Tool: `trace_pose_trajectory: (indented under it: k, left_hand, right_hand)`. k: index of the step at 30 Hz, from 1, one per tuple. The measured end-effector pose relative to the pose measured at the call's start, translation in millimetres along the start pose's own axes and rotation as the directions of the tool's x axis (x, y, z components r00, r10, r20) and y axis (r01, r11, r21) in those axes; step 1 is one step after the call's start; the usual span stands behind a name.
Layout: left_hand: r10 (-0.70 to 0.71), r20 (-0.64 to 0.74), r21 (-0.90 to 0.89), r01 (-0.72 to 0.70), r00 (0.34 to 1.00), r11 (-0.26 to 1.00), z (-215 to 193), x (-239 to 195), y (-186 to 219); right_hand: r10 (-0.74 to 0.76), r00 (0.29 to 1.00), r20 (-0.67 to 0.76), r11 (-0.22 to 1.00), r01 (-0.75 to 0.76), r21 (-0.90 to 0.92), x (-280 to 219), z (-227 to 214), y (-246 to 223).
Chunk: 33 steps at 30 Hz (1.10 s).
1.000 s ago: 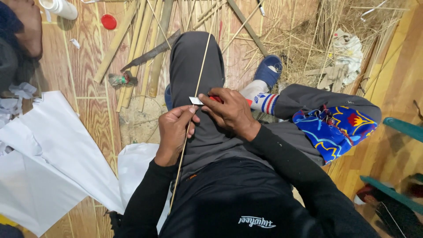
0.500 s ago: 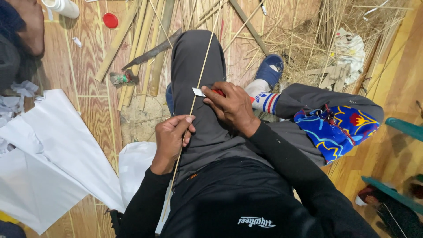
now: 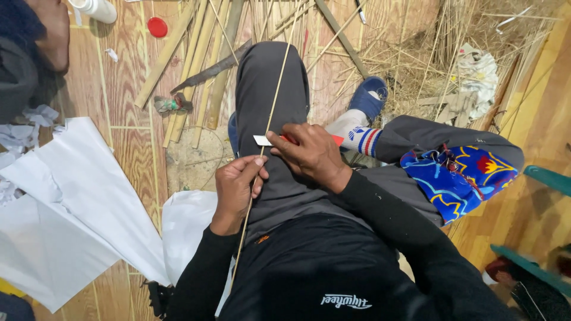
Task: Assembling a kite-like toy by trimming wooden sticks and securing them to a colorful base.
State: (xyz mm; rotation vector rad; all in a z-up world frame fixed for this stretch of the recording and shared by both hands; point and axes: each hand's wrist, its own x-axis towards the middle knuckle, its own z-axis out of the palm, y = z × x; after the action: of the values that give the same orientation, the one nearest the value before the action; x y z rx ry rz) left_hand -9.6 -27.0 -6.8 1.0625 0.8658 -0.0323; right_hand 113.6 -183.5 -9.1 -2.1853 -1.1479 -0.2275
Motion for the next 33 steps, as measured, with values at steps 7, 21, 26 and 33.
trace_pose_trajectory:
  k: [7,21,26,33]
  left_hand:
    - [-0.004,0.021,-0.006,0.004,1.0,1.0,-2,1,1]
    - [-0.014,0.025,0.038,0.013,1.0,0.999,-40,-36,-21]
    - [0.02,0.042,0.078,-0.023,0.999,0.997,-62,-49,-36]
    - [-0.191,0.021,0.102,0.188,0.981,0.977,-82,-79,-33]
  right_hand:
    - [0.051,0.998,-0.02,0.998,-0.052,-0.018,-2,9,30]
    - [0.104,0.992,-0.076,0.994,-0.106,-0.028,2,12,39]
    - [0.117,0.988,-0.099,0.993,-0.12,-0.018,5,12,40]
    - [0.176,0.984,-0.025,0.982,-0.177,-0.062,13,2,38]
